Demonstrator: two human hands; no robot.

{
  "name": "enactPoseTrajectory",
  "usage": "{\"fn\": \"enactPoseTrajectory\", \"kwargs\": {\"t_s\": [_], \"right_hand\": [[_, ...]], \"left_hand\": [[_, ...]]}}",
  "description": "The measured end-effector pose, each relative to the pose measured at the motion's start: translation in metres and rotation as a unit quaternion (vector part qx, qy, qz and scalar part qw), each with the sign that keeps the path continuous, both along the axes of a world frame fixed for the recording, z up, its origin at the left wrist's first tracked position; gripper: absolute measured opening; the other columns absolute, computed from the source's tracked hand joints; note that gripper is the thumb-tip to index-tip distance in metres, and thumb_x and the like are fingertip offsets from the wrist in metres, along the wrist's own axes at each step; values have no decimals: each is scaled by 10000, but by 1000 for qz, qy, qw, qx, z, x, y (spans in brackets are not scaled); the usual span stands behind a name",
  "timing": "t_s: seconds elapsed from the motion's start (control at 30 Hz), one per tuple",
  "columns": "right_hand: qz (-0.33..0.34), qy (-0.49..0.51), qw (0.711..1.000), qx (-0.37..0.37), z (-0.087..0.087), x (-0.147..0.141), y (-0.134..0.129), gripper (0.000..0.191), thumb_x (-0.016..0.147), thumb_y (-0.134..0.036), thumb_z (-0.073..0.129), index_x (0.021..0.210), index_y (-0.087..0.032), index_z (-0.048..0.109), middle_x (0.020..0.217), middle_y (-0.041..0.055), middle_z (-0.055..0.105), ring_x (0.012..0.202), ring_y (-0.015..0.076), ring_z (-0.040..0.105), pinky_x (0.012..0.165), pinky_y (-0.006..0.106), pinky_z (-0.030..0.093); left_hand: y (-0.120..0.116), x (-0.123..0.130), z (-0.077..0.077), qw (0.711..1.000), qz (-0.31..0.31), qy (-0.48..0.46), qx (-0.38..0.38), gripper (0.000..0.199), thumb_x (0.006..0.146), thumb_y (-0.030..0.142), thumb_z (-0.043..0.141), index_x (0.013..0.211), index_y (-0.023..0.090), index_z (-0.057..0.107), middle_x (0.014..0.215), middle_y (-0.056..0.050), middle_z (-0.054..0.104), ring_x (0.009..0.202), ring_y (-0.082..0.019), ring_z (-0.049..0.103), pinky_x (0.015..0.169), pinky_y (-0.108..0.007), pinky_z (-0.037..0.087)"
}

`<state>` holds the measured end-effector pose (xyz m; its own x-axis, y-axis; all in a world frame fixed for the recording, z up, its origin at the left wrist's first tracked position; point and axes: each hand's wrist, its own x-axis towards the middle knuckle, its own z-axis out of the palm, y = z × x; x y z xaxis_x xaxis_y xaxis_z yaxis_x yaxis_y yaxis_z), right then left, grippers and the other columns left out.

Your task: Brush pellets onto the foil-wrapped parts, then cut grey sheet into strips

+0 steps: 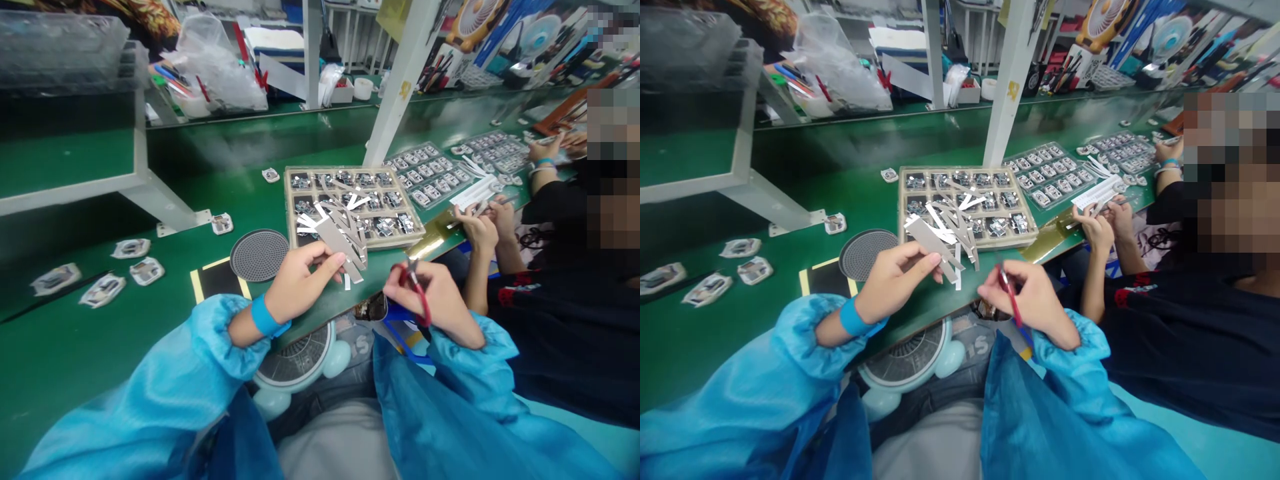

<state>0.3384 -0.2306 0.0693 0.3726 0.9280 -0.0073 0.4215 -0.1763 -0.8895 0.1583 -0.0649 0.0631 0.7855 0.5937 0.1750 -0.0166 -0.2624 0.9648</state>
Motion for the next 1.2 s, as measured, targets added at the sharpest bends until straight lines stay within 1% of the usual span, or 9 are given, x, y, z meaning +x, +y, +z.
{"fn": "enactPoseTrajectory", "kwargs": {"t_s": [0.07, 0.17, 0.33, 0.5, 0.57, 0.77, 1.0, 1.1, 1.2], "right_hand": [[-54, 26, 993, 100, 1, -6, 7, 273, 789, -421, 809, 824, -190, 668, 788, 29, 709, 658, 157, 610, 614, 282, 492], [-53, 54, 984, 163, -3, -18, 22, 259, 790, -381, 813, 881, -198, 655, 978, 67, 737, 857, 205, 680, 745, 325, 548], [-64, 78, 979, 174, -13, -26, 31, 243, 788, -348, 813, 868, -194, 644, 909, 40, 705, 762, 163, 645, 725, 309, 544], [-62, 104, 980, 157, -15, -27, 28, 250, 750, -306, 843, 848, -190, 645, 862, 25, 691, 717, 146, 623, 675, 279, 525], [-70, 100, 981, 148, -14, -28, 29, 253, 744, -316, 845, 844, -190, 650, 843, 22, 687, 688, 139, 606, 644, 271, 512], [-99, 41, 983, 150, -16, -31, 29, 225, 742, -287, 838, 877, -195, 682, 863, 17, 692, 585, 100, 501, 559, 249, 441], [-103, -3, 979, 174, -17, -31, 26, 190, 777, -298, 808, 883, -196, 689, 875, 28, 700, 680, 139, 593, 628, 263, 486], [-69, 70, 988, 115, -11, -22, 17, 246, 777, -373, 819, 849, -174, 693, 778, 24, 697, 640, 137, 588, 605, 254, 480], [57, 116, 991, -19, -10, -13, 4, 353, 788, -477, 798, 784, -141, 694, 660, 21, 654, 582, 133, 548, 546, 245, 426]], "left_hand": [[-2, 0, -1, 999, -28, 11, 12, 288, 967, 391, 600, 801, 167, 670, 707, -27, 724, 683, -155, 681, 675, -272, 522], [-5, 0, -1, 997, -57, 31, 49, 270, 977, 378, 576, 827, 170, 661, 736, -27, 720, 711, -160, 671, 684, -285, 514], [-6, 0, -3, 993, -76, 38, 86, 163, 964, 305, 576, 910, 172, 652, 768, -17, 695, 702, -149, 644, 662, -274, 500], [-9, -2, -2, 963, -21, 33, 266, 106, 938, 231, 588, 874, 175, 651, 775, -23, 642, 729, -161, 582, 691, -294, 451], [-10, -3, -1, 956, -16, 27, 293, 92, 937, 214, 581, 895, 172, 652, 795, -30, 640, 749, -168, 577, 714, -302, 448], [-10, -2, -3, 984, -40, 37, 170, 126, 941, 251, 605, 874, 172, 677, 727, 5, 645, 678, -132, 575, 646, -253, 443], [-9, 2, -6, 994, -19, 63, 85, 213, 921, 340, 636, 824, 157, 684, 723, -18, 681, 671, -151, 613, 631, -271, 456], [-4, 3, -6, 998, -28, 52, 1, 233, 934, 370, 621, 869, 150, 664, 739, -30, 702, 692, -165, 660, 651, -278, 486], [1, 2, -6, 998, -30, 41, -33, 235, 946, 375, 606, 902, 148, 646, 730, -27, 694, 703, -164, 675, 676, -276, 501]]}}
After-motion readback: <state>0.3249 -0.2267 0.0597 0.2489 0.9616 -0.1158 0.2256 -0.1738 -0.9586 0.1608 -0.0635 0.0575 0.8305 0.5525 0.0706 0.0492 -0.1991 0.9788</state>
